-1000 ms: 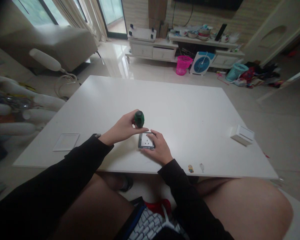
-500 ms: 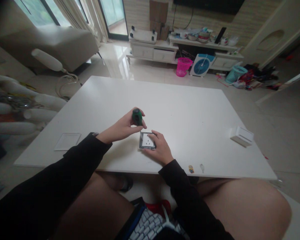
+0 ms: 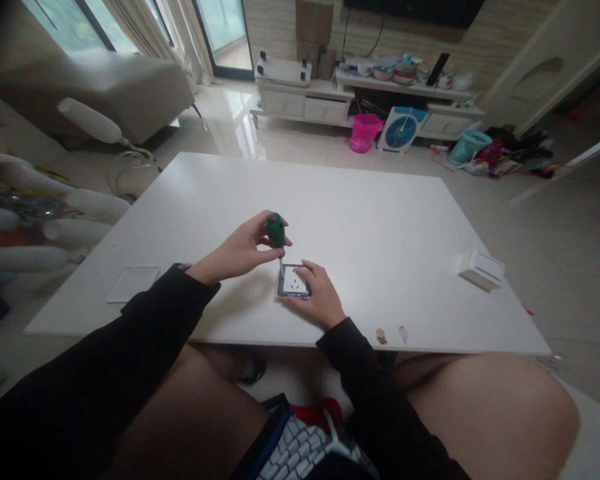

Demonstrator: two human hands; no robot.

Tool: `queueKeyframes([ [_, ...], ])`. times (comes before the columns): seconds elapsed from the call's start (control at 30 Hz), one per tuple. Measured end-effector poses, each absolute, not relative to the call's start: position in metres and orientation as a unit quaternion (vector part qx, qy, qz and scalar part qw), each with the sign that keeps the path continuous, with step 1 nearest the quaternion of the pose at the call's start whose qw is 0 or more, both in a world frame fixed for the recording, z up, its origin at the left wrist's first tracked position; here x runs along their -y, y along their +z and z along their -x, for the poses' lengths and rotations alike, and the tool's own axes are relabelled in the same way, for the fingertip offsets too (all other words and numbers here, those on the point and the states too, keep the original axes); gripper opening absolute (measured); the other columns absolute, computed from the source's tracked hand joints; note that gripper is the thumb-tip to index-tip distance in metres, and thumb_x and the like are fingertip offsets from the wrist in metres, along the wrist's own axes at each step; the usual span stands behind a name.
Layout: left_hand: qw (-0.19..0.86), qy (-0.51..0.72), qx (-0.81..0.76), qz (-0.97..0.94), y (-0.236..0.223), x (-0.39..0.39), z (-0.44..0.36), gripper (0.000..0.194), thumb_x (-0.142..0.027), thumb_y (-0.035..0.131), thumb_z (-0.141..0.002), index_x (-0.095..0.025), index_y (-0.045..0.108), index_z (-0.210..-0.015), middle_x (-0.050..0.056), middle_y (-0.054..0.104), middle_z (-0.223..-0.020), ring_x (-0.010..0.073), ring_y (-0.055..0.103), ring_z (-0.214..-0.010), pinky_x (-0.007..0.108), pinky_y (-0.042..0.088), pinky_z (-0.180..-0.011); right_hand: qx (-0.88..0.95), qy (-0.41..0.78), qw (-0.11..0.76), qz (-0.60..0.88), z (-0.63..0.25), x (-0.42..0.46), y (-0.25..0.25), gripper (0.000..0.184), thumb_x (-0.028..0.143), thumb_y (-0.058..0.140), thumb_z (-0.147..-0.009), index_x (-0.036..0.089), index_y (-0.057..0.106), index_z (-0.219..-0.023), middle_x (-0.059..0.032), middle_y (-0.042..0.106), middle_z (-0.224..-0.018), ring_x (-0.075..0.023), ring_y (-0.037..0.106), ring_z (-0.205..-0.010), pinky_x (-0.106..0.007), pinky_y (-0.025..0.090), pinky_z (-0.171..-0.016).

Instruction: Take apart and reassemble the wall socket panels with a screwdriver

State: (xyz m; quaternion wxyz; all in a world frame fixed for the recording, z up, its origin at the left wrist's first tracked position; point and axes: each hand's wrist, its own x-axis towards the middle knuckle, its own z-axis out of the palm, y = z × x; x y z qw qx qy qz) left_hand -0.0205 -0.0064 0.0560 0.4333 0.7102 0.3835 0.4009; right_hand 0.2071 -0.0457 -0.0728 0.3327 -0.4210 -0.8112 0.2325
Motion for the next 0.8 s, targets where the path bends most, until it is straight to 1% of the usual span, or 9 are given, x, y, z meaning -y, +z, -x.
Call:
queueKeyframes([
  [0.1,0.431,0.404,-0.382,-0.711,0.0551,0.0077,0.0202,0.034,-0.010,0.067,-0.083,-0.017,0.054,-0.114,0.006,0.072,-0.098,0.0190,0.072,-0.095,0.033,0.058,-0.084,0.810,0.234,0.331,0.423,-0.2071,0.0462,-0.0720,0.065,0.049,0.085,-0.080,0.025,0.061,-0.135,-0.0153,0.054,-0.149,-0.0341,0.051,-0.138,-0.055,0.045,-0.116],
  [0.3,0.404,0.398,-0.400,-0.720,0.0522,0.0100,0.0146,0.026,-0.024,0.076,-0.083,-0.017,0.060,-0.102,0.003,0.071,-0.088,0.0167,0.068,-0.082,0.032,0.056,-0.078,0.811,0.231,0.335,0.420,-0.2070,0.0455,-0.0736,0.065,0.052,0.085,-0.079,0.025,0.062,-0.134,-0.0161,0.055,-0.147,-0.0345,0.051,-0.137,-0.056,0.046,-0.115],
  [0.47,0.407,0.390,-0.411,-0.717,0.0533,0.0099,0.0135,0.026,-0.026,0.081,-0.078,-0.018,0.058,-0.089,0.001,0.067,-0.085,0.0149,0.065,-0.078,0.028,0.056,-0.070,0.812,0.230,0.333,0.421,-0.2069,0.0450,-0.0743,0.064,0.053,0.084,-0.079,0.027,0.062,-0.134,-0.0153,0.055,-0.146,-0.0353,0.052,-0.137,-0.058,0.046,-0.114],
  [0.53,0.427,0.388,-0.408,-0.707,0.0540,0.0096,0.0149,0.028,-0.025,0.081,-0.076,-0.018,0.058,-0.090,0.001,0.065,-0.086,0.0152,0.066,-0.080,0.028,0.057,-0.071,0.812,0.230,0.332,0.421,-0.2070,0.0452,-0.0740,0.064,0.053,0.084,-0.079,0.026,0.062,-0.134,-0.0154,0.055,-0.146,-0.0349,0.052,-0.137,-0.057,0.046,-0.115],
  [0.63,0.457,0.391,-0.395,-0.694,0.0564,0.0088,0.0174,0.029,-0.022,0.080,-0.074,-0.018,0.059,-0.094,0.002,0.066,-0.092,0.0174,0.069,-0.088,0.031,0.061,-0.078,0.810,0.234,0.333,0.422,-0.2069,0.0459,-0.0731,0.065,0.052,0.085,-0.079,0.026,0.062,-0.134,-0.0156,0.055,-0.147,-0.0344,0.052,-0.137,-0.055,0.046,-0.115],
  [0.7,0.457,0.386,-0.391,-0.700,0.0583,0.0085,0.0187,0.027,-0.018,0.077,-0.075,-0.017,0.061,-0.097,0.004,0.069,-0.097,0.0189,0.070,-0.092,0.033,0.062,-0.082,0.809,0.236,0.335,0.422,-0.2067,0.0467,-0.0722,0.065,0.052,0.085,-0.079,0.026,0.062,-0.134,-0.0157,0.055,-0.147,-0.0342,0.052,-0.137,-0.055,0.046,-0.115],
  [0.8,0.438,0.383,-0.387,-0.715,0.0590,0.0088,0.0193,0.026,-0.014,0.069,-0.079,-0.016,0.062,-0.103,0.007,0.071,-0.101,0.0202,0.072,-0.095,0.033,0.060,-0.082,0.809,0.234,0.336,0.422,-0.2064,0.0475,-0.0705,0.065,0.052,0.084,-0.080,0.025,0.062,-0.134,-0.0159,0.055,-0.147,-0.0342,0.052,-0.138,-0.056,0.046,-0.116],
])
